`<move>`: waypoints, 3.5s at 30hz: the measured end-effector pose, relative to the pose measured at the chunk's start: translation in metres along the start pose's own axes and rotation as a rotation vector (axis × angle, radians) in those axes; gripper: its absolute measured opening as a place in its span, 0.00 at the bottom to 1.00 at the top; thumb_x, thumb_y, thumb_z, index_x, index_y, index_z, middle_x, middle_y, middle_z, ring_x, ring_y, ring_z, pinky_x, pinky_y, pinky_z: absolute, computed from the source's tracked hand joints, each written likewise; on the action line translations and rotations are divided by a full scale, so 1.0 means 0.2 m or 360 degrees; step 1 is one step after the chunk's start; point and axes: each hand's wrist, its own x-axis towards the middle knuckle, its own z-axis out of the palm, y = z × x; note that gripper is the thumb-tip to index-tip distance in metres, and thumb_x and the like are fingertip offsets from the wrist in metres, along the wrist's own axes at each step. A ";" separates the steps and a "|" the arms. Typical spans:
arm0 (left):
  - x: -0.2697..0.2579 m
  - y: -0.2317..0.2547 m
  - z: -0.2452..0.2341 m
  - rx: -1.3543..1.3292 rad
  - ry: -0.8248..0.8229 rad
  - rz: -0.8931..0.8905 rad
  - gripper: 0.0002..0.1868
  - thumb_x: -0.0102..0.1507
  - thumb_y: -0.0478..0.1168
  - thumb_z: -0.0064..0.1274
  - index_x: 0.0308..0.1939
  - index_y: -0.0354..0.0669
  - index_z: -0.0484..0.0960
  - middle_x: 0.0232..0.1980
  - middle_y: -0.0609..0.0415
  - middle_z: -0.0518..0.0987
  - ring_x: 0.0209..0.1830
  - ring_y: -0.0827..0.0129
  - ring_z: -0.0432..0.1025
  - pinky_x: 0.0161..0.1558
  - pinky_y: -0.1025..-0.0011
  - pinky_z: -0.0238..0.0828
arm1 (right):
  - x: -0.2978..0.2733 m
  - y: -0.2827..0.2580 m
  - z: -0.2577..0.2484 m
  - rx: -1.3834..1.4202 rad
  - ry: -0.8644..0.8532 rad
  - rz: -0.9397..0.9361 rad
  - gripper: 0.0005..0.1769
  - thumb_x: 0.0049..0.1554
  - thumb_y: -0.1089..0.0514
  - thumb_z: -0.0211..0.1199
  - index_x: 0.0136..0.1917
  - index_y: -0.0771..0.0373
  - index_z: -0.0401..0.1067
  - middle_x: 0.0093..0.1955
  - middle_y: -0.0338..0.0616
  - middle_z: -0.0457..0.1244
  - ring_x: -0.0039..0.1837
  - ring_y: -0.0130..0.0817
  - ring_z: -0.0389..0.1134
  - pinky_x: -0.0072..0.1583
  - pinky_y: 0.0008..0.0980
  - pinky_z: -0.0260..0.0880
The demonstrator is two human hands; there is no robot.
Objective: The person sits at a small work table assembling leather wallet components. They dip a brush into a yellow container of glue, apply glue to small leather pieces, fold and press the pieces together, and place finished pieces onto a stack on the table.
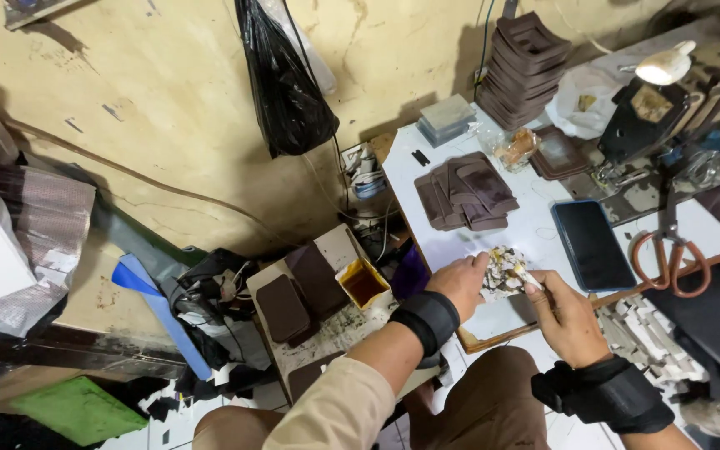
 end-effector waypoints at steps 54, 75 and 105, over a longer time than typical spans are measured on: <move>-1.66 0.02 -0.50 -0.0516 0.0585 -0.0717 0.30 0.70 0.61 0.35 0.50 0.41 0.84 0.40 0.45 0.80 0.38 0.49 0.73 0.42 0.55 0.69 | -0.45 -0.66 0.50 0.1581 -0.0418 -0.0358 0.17 0.68 0.65 0.50 0.66 0.71 0.71 0.42 0.43 0.60 0.48 0.30 0.60 0.57 0.32 0.65; -1.74 -0.45 -0.30 -0.0982 0.0376 -0.0545 0.29 0.69 0.56 0.50 0.65 0.37 0.75 0.61 0.38 0.79 0.66 0.46 0.71 0.64 0.55 0.69 | -0.13 -0.82 0.90 0.0922 -0.0036 -0.0604 0.07 0.65 0.70 0.62 0.57 0.68 0.69 0.40 0.43 0.64 0.45 0.32 0.65 0.55 0.34 0.65; -1.65 -0.86 0.09 -0.0496 -0.0010 -0.0877 0.23 0.64 0.45 0.61 0.56 0.40 0.70 0.54 0.47 0.66 0.61 0.48 0.61 0.60 0.55 0.68 | 0.37 -0.41 1.27 -0.0729 -0.0189 -0.0689 0.10 0.56 0.45 0.71 0.52 0.38 0.80 0.41 0.28 0.71 0.56 0.31 0.72 0.58 0.34 0.75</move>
